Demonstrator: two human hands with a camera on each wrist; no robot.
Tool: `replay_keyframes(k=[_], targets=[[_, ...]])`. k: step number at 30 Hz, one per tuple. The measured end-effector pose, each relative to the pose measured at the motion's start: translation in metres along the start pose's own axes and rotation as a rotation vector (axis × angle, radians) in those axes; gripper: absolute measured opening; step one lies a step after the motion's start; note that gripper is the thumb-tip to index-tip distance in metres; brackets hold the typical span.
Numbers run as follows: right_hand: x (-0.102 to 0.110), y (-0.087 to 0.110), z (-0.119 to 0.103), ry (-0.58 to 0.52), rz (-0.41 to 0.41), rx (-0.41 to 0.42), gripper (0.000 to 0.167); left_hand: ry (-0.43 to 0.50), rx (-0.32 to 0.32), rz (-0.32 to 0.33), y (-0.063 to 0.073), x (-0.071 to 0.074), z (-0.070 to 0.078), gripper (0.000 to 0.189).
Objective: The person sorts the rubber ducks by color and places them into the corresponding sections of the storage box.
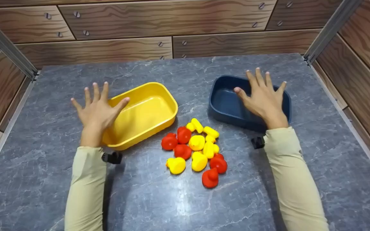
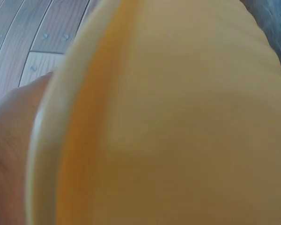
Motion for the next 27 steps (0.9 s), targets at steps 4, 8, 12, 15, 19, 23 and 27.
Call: replay_keyframes(k=[4, 8, 12, 15, 19, 23, 27], targets=[[0.001, 0.006, 0.000, 0.005, 0.015, 0.025, 0.092, 0.009, 0.009, 0.000, 0.006, 0.001, -0.013, 0.107], [0.003, 0.011, -0.002, 0.016, 0.029, 0.057, 0.090, 0.012, 0.013, 0.001, 0.011, 0.005, -0.022, 0.106], [0.005, 0.018, -0.004, 0.015, 0.040, 0.095, 0.089, 0.006, 0.016, 0.002, 0.016, 0.009, -0.031, 0.106], [0.007, 0.024, -0.006, 0.015, 0.048, 0.123, 0.089, -0.006, 0.017, 0.006, 0.017, 0.011, -0.037, 0.106], [0.008, 0.033, -0.009, 0.025, 0.057, 0.166, 0.087, -0.016, 0.023, 0.002, 0.020, 0.012, -0.046, 0.106], [0.008, 0.043, -0.014, 0.029, 0.073, 0.232, 0.087, -0.015, 0.033, -0.009, 0.025, 0.010, -0.057, 0.106], [0.004, 0.052, -0.018, -0.009, 0.076, 0.324, 0.086, 0.032, 0.029, -0.038, 0.029, 0.009, -0.067, 0.104]])
Point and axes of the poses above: each hand's wrist, its own y-axis away from the middle knuckle, its own x-axis out of the back of the hand, z = x × y, the point moved 2 cm from there along -y, towards the middle knuckle, and after that the axes turned 2 degrees about z, right-handed, at the moved point
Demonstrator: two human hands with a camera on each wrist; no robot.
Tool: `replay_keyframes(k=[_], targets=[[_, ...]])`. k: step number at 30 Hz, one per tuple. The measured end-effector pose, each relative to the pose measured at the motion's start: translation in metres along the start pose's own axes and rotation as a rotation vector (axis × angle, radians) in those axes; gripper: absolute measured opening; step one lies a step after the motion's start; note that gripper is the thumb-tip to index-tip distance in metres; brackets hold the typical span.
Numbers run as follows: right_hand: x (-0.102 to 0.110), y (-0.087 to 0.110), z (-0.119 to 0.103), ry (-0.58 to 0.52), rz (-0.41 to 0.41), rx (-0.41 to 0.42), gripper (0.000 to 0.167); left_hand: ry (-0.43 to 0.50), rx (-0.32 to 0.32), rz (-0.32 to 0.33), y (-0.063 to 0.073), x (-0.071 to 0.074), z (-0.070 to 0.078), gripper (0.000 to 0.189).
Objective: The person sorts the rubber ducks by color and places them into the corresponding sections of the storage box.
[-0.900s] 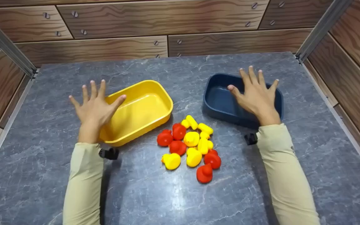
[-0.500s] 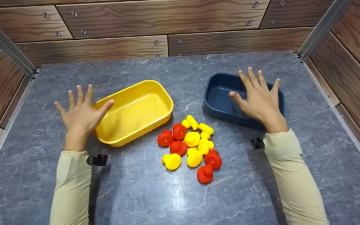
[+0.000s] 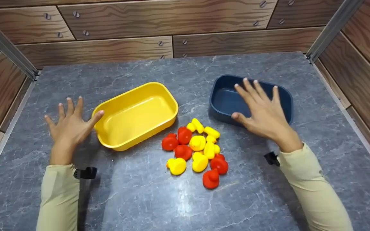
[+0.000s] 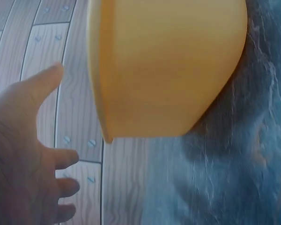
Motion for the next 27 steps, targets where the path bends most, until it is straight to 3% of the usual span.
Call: replay_keyframes(k=[7, 15, 27], targets=[[-0.009, 0.016, -0.013, -0.093, -0.038, 0.145, 0.083, 0.124, -0.032, -0.094, 0.005, -0.005, -0.011, 0.095], [-0.023, 0.033, -0.021, -0.218, -0.112, 0.247, 0.083, 0.375, -0.055, -0.183, 0.007, -0.017, -0.018, 0.090], [-0.045, 0.053, -0.022, -0.291, -0.303, 0.276, 0.078, 0.632, -0.073, -0.214, 0.009, -0.030, -0.023, 0.087]])
Point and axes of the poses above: each hand's wrist, its own y-axis away from the middle knuckle, its own x-axis out of the back of the hand, z = x × y, the point moved 2 cm from there along -y, towards the middle knuckle, and after that the axes turned 2 degrees about z, right-handed, at the moved point
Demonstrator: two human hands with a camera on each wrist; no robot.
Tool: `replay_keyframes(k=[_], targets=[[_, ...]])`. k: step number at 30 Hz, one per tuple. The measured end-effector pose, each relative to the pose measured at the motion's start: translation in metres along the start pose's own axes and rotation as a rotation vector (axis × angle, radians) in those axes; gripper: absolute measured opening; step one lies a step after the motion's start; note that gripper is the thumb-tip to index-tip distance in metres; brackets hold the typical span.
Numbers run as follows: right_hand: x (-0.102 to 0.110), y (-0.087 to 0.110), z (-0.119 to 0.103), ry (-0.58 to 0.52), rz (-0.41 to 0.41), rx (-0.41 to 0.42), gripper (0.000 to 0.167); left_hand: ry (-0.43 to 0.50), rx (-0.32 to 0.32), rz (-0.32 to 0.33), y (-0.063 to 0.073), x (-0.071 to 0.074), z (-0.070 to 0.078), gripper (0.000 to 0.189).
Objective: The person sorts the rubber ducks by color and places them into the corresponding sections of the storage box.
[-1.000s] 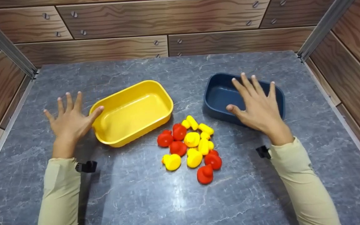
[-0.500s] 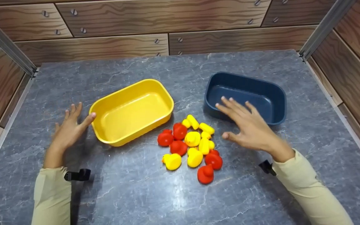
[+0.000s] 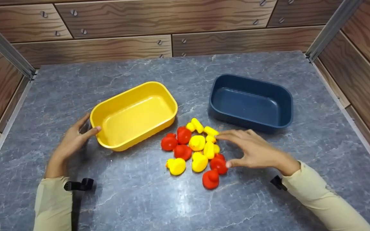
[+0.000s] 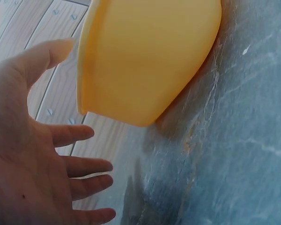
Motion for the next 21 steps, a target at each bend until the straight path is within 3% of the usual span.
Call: replay_keyframes(k=[4, 9, 21], targets=[[-0.006, 0.003, 0.002, -0.034, -0.070, -0.024, 0.077, 0.046, 0.014, -0.016, 0.001, -0.003, -0.002, 0.084], [-0.011, 0.004, 0.004, -0.053, -0.130, -0.058, 0.072, 0.031, 0.039, -0.009, 0.002, -0.004, -0.004, 0.081], [-0.019, -0.001, 0.004, -0.039, -0.183, -0.063, 0.057, 0.010, 0.027, 0.054, 0.003, -0.004, -0.003, 0.080]])
Point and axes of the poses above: each hand's wrist, its own y-axis away from the middle knuckle, its own x-axis out of the back of the hand, z = x × y, the point moved 2 cm from there along -y, towards the middle knuckle, and after that the axes turned 2 degrees about z, right-handed, at the moved point
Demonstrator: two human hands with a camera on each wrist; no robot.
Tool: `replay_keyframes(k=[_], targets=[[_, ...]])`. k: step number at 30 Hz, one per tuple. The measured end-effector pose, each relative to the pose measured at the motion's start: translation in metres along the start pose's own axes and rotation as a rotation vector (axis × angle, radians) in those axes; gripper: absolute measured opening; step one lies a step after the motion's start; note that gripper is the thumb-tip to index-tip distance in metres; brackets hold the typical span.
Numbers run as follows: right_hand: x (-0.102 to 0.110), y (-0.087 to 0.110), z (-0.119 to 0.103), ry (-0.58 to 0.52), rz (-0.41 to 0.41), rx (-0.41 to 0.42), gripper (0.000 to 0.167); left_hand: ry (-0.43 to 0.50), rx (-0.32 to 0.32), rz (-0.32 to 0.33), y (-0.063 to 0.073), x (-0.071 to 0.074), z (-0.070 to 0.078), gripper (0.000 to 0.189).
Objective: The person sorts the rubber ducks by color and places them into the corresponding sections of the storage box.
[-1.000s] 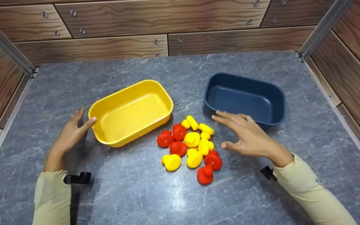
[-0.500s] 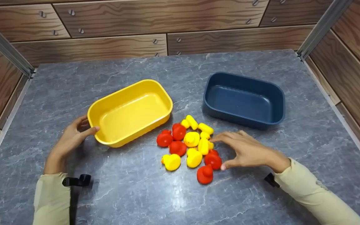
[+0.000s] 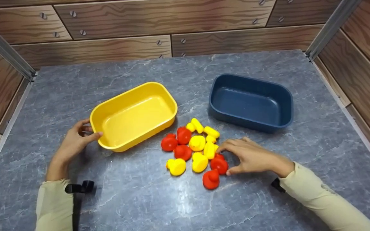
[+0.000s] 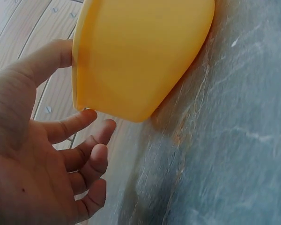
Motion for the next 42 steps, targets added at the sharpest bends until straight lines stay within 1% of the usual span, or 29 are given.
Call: replay_keyframes(k=[6, 16, 20, 26, 30, 37, 42], targets=[[-0.001, 0.000, 0.000, 0.003, 0.007, 0.002, 0.055, 0.022, -0.019, 0.023, 0.001, 0.000, 0.001, 0.079], [-0.003, 0.001, -0.002, 0.033, 0.024, 0.009, 0.056, 0.062, -0.038, 0.019, -0.001, -0.001, -0.004, 0.077], [-0.003, 0.002, -0.002, 0.017, 0.020, 0.007, 0.054, 0.063, -0.033, 0.020, -0.001, -0.001, -0.004, 0.077], [0.000, 0.006, 0.000, -0.006, 0.025, 0.008, 0.049, 0.062, -0.044, 0.018, 0.000, -0.001, -0.001, 0.079], [0.004, 0.009, 0.000, -0.003, 0.061, 0.017, 0.048, 0.067, -0.040, 0.015, 0.000, -0.001, -0.001, 0.079], [0.013, 0.013, 0.000, -0.038, 0.134, 0.025, 0.047, 0.078, -0.028, 0.011, -0.003, -0.002, -0.005, 0.078], [0.016, 0.011, 0.000, -0.058, 0.211, 0.086, 0.046, 0.091, -0.039, 0.018, -0.001, 0.000, -0.005, 0.077]])
Point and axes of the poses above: each hand's wrist, its own y-axis away from the middle knuckle, its own x-axis out of the back of the hand, z = x × y, the point moved 2 cm from there along -y, towards the middle knuckle, and after that the axes turned 2 degrees about z, right-handed, at the moved point
